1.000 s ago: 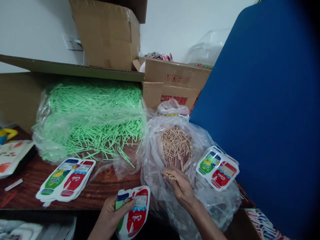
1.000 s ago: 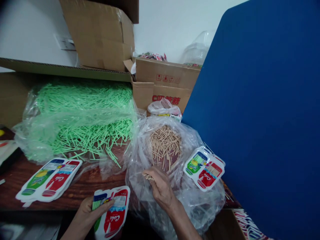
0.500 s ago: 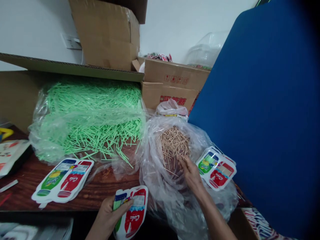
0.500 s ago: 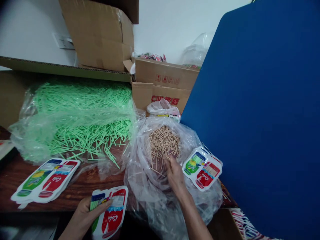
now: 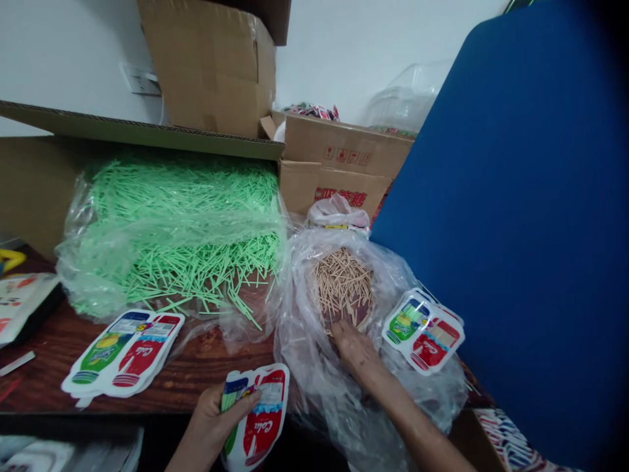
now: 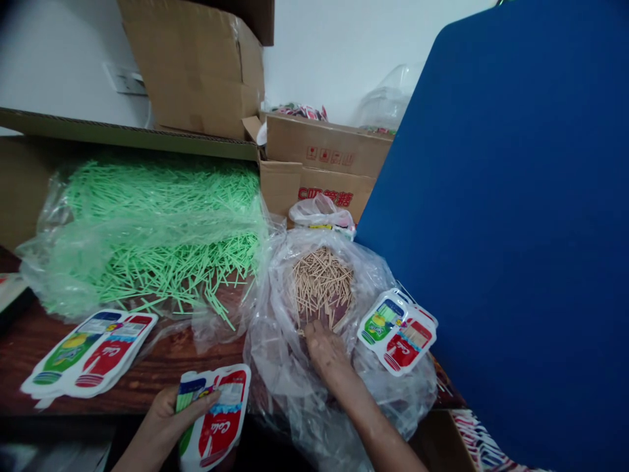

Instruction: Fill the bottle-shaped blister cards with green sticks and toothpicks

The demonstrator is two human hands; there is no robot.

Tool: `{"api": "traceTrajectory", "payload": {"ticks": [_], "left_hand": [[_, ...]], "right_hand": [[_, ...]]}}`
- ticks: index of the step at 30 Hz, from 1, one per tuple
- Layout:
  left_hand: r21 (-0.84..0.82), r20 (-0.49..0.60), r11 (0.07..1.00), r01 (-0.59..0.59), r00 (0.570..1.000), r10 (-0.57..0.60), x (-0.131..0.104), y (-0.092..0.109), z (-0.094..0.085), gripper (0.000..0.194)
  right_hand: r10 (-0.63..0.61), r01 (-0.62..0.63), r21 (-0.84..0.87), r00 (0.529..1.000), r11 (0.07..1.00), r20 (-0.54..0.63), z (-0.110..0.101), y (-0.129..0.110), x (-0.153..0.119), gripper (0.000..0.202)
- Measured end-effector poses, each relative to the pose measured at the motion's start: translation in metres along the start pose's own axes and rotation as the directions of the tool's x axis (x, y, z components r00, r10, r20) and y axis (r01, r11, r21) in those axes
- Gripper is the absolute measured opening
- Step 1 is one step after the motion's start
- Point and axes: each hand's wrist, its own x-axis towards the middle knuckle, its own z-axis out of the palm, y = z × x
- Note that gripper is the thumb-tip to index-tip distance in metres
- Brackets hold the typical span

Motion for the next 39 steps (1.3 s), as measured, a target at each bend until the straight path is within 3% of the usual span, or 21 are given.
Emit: {"api": "traceTrajectory", "payload": {"ticks": [4,8,9,11,13,16,18,22,26,28,29,31,33,36,39], "left_hand": [[-0.001,0.019,1.0,0.001,1.0,-0.001,0.0,-0.001,0.001,0.031],[-0.016,0.017,1.0,-0.004,1.0,0.004,0.0,-0.003,-0.001,0.031],[-0.021,0.018,1.0,0.0,1.0,0.0,0.001,-0.003,-0.001,0.03],[-0.023,0.024,1.0,0.004,1.0,-0.004,0.001,-0.003,-0.001,0.03],[-0.018,0.036,1.0,-0.002,0.999,0.002,0.001,-0.004,0.0,0.029],[-0.012,0.036,1.0,-0.002,0.999,0.002,0.001,-0.004,0.001,0.03],[-0.019,0.035,1.0,0.002,0.999,-0.001,0.0,-0.004,0.001,0.03],[-0.041,0.05,0.999,0.011,0.999,-0.009,0.0,-0.002,0.001,0.031],[-0.053,0.051,0.999,-0.013,0.999,0.016,-0.002,0.002,0.003,0.031],[-0.05,0.063,0.998,-0.043,0.997,0.046,-0.003,0.003,0.004,0.03],[-0.051,0.083,0.997,-0.056,0.995,0.06,-0.003,0.003,0.004,0.029],[-0.057,0.143,0.996,-0.071,0.987,0.078,-0.005,0.003,0.005,0.027],[-0.069,0.202,0.995,-0.071,0.976,0.084,-0.007,0.004,0.006,0.025],[-0.093,0.249,0.992,-0.082,0.963,0.103,-0.011,0.006,0.004,0.021],[-0.122,0.274,0.989,-0.082,0.955,0.113,-0.013,0.007,0.001,0.018]], "right_hand": [[0.051,-0.046,0.127,0.998,0.991,-0.039,-0.002,0.01,0.002,0.014],[0.126,-0.082,0.368,0.987,0.926,-0.098,-0.009,0.021,0.003,0.026],[0.16,-0.084,0.512,0.981,0.855,-0.106,-0.009,0.022,0.003,0.026],[0.231,-0.075,0.782,0.969,0.619,-0.089,-0.008,0.021,0.003,0.029],[0.278,-0.058,0.911,0.958,0.409,-0.064,-0.004,0.015,0.003,0.032],[0.312,0.0,0.948,0.944,0.318,-0.105,0.003,0.002,-0.002,0.03],[0.304,0.028,0.941,0.943,0.337,-0.137,0.008,-0.005,-0.006,0.025],[0.265,0.021,0.876,0.949,0.482,-0.168,0.015,-0.007,-0.012,0.022],[0.306,0.07,0.911,0.929,0.407,-0.209,0.007,-0.008,-0.013,0.017],[0.353,0.122,0.949,0.908,0.289,-0.225,-0.004,-0.019,-0.013,0.013],[0.377,0.16,0.969,0.899,0.186,-0.221,-0.01,-0.029,-0.013,0.012],[0.364,0.208,0.976,0.915,-0.062,-0.172,-0.022,-0.055,-0.015,0.013],[0.296,0.189,0.96,0.947,-0.208,-0.123,-0.028,-0.087,-0.018,0.012],[0.202,0.106,0.945,0.978,-0.308,-0.044,-0.024,-0.129,-0.022,0.011],[0.173,0.062,0.942,0.985,-0.329,-0.004,-0.011,-0.152,-0.025,0.011]]}}
